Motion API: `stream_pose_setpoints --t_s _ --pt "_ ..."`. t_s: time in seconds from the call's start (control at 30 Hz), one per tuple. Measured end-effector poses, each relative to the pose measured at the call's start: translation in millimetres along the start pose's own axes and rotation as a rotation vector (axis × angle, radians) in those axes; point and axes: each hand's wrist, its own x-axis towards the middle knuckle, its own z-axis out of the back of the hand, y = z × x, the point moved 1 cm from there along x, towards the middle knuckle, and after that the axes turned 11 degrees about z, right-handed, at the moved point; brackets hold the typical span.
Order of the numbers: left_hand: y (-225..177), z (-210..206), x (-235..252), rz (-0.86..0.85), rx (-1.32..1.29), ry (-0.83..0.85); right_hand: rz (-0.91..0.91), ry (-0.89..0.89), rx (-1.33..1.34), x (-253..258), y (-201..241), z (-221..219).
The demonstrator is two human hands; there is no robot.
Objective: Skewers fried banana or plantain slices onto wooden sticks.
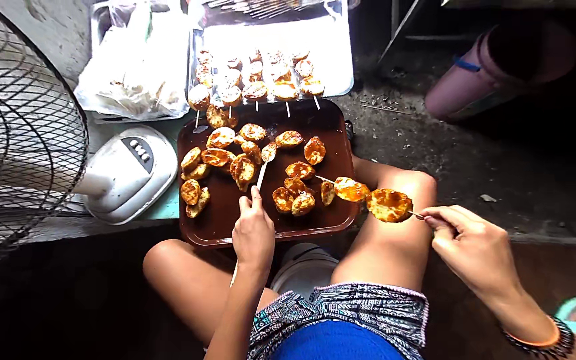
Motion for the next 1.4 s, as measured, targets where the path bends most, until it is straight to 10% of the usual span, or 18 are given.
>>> stream_pose_setpoints --t_s 0.43,0.73,1.4 --pt "-22.6 6.3 5.3 -0.146 -0.090 -0.175 -0.125 0.024 0.242 16.4 25.3 -30.5" --pt "-25.5 52.9 76.1 -0.412 0.428 0.028 -0.683 0.376 1.222 -2.4 121.3 -47.1" --pt "-48.5 50.3 86.1 -0.304 0.570 0.320 -0.801 0.407 1.451 7.0 156.2 -80.5"
